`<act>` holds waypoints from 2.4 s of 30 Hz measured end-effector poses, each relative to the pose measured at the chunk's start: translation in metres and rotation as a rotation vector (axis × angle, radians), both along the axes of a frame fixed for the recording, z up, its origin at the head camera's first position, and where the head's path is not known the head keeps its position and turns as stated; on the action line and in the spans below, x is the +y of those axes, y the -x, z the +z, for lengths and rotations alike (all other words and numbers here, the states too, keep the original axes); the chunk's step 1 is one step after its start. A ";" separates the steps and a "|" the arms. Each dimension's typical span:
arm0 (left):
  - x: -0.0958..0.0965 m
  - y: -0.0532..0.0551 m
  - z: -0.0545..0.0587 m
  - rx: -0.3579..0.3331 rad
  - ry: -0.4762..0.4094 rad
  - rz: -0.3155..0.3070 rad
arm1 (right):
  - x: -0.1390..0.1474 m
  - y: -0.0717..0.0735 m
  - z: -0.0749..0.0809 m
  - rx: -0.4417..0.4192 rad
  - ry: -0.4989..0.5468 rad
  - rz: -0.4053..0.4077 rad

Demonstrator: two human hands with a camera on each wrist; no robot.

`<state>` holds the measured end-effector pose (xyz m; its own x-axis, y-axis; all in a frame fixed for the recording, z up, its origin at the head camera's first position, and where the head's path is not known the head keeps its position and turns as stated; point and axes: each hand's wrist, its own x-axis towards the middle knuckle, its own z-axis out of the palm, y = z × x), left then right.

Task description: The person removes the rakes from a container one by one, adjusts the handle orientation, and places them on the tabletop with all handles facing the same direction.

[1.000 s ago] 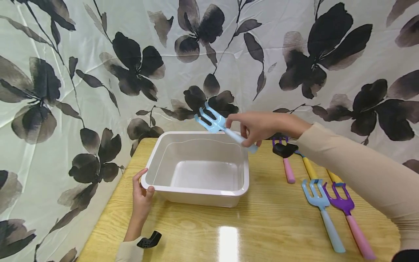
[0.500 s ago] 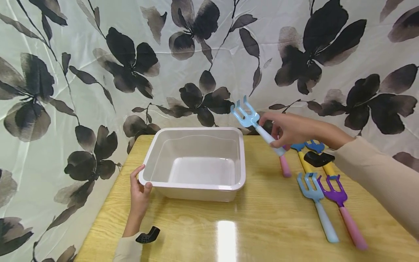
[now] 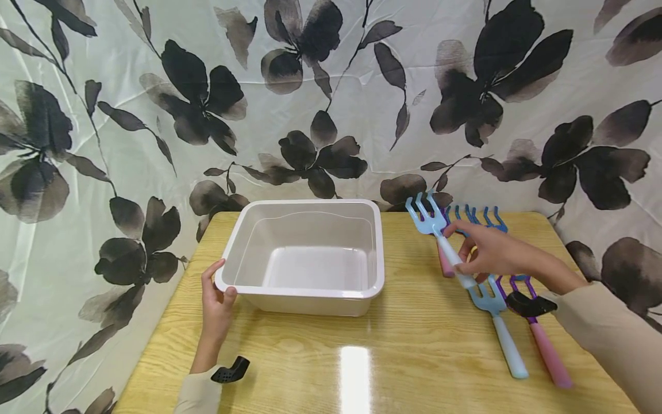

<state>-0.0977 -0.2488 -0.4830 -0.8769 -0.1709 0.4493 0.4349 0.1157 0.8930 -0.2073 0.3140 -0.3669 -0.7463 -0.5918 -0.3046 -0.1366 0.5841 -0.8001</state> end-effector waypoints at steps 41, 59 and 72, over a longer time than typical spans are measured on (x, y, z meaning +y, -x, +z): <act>0.011 -0.003 -0.002 -0.002 -0.007 0.013 | 0.023 -0.116 -0.115 -0.210 0.068 -0.227; 0.008 -0.006 -0.008 -0.026 -0.001 -0.003 | 0.021 -0.120 -0.116 -0.222 0.028 -0.251; -0.028 -0.015 0.064 -0.303 0.554 0.035 | 0.026 -0.089 -0.069 -0.113 -0.139 -0.184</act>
<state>-0.0831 -0.2767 -0.4194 -0.9771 -0.0152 0.2121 0.1597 0.6060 0.7793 -0.1179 0.3401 -0.4358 -0.7941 -0.3960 -0.4611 0.0680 0.6960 -0.7148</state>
